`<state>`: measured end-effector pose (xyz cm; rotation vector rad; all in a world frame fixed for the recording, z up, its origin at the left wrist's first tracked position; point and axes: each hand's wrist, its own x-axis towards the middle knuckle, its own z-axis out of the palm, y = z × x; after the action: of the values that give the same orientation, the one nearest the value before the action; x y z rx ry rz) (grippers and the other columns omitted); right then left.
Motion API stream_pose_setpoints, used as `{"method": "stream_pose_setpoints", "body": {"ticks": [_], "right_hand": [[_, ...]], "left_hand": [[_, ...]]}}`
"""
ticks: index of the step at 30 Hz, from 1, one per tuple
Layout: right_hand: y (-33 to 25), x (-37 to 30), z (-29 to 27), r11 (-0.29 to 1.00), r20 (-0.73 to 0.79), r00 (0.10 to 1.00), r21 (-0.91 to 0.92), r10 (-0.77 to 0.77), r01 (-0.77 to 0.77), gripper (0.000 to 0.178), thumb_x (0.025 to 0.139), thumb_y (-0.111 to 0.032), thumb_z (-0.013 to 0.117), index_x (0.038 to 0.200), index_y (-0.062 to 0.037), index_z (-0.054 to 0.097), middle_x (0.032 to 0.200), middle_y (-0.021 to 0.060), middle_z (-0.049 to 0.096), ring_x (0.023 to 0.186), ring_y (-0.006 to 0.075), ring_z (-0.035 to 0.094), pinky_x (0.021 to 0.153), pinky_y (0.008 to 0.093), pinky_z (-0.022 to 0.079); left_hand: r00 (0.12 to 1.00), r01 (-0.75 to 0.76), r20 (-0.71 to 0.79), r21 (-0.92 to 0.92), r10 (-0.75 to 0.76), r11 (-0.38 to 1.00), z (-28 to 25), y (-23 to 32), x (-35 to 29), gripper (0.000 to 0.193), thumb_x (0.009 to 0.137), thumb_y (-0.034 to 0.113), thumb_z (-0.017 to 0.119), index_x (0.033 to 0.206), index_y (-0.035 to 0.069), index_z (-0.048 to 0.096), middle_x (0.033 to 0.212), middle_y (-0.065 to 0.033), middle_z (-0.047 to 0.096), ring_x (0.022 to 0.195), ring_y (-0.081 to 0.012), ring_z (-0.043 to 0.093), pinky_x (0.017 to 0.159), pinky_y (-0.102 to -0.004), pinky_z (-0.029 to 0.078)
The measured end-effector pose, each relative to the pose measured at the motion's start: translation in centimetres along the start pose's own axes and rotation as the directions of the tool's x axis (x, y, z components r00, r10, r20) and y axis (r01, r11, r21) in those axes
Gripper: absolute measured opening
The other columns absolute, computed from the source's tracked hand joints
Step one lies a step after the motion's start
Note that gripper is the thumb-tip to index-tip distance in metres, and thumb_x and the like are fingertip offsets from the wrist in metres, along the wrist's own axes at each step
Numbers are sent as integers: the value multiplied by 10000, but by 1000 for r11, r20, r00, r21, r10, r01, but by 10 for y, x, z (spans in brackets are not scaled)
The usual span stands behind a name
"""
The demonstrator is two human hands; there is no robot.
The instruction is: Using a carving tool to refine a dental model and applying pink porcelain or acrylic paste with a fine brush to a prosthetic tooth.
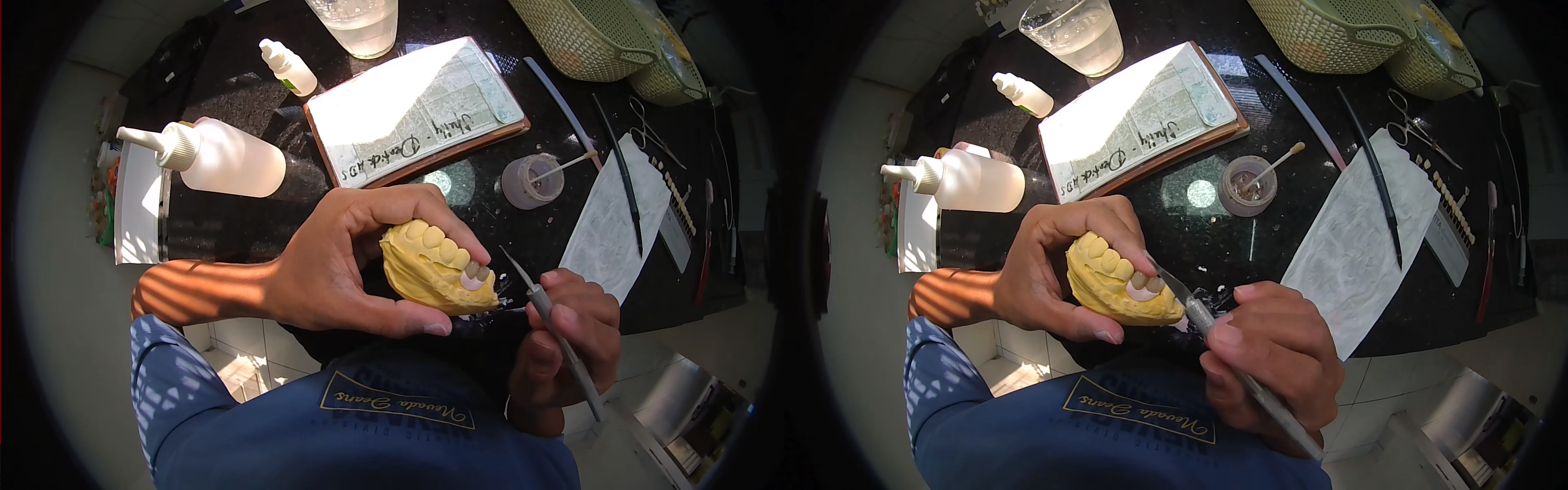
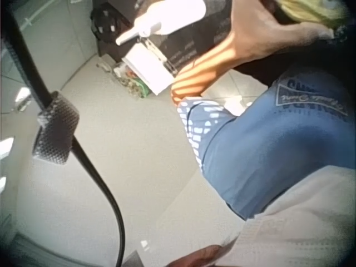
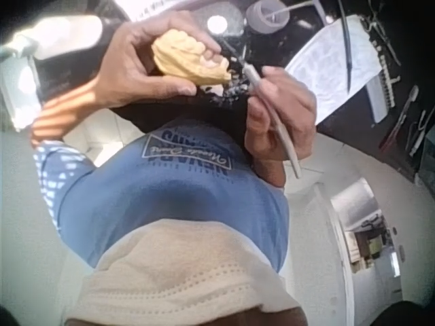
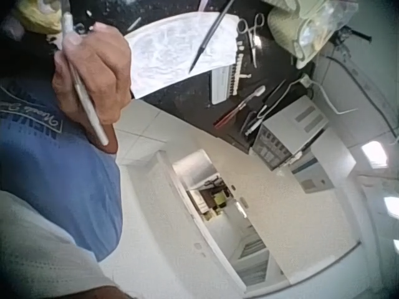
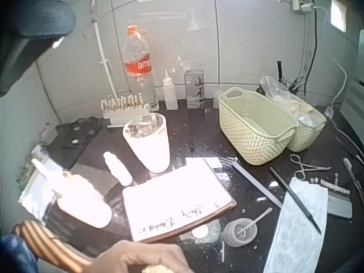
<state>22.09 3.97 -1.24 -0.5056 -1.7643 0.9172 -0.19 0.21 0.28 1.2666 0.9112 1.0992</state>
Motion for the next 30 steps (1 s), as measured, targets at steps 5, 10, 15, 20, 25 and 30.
{"method": "stream_pose_setpoints", "body": {"ticks": [5,10,15,20,25,30], "right_hand": [[0,-4,-1,997,-2,1000,73,-21,21,281,757,-58,705,987,-53,544,811,90,616,741,194,636,772,400,520],[1,-6,1,998,5,1000,57,-25,24,285,750,-74,708,967,-84,523,801,79,620,722,185,642,764,377,520],[0,-4,3,1000,31,999,16,-27,26,279,752,-67,704,969,-88,531,781,70,623,681,178,638,745,363,522],[2,-7,-2,999,34,998,0,-49,49,317,750,-67,699,1005,-84,510,806,76,602,717,180,625,786,378,502],[5,-10,1,994,-37,996,-79,-85,81,244,900,-274,538,991,-69,443,752,71,509,661,154,529,788,396,448],[2,-10,-4,999,-13,998,5,-53,54,306,755,-46,659,1004,-79,486,821,75,579,732,181,606,803,396,479]], "left_hand": [[1000,-17,-2,34,17,999,1,-1,1,483,590,84,875,1001,-22,645,891,-85,599,838,-147,573,756,-244,434],[998,-63,-2,63,63,996,1,-3,1,498,570,76,886,995,-27,647,886,-85,602,825,-141,573,739,-237,437],[998,-62,-8,79,63,995,1,-3,1,495,571,65,885,996,-25,649,884,-87,609,820,-141,576,733,-233,440],[998,-58,-3,68,58,996,1,-3,1,486,572,61,885,989,-19,649,883,-89,609,820,-145,578,733,-238,444],[994,-109,-15,-13,109,994,1,-9,2,466,585,32,870,985,-6,635,900,-98,590,840,-163,575,739,-258,454],[992,-124,0,24,124,992,0,-8,1,454,593,6,856,987,0,632,914,-102,576,855,-166,573,736,-261,456]]}}
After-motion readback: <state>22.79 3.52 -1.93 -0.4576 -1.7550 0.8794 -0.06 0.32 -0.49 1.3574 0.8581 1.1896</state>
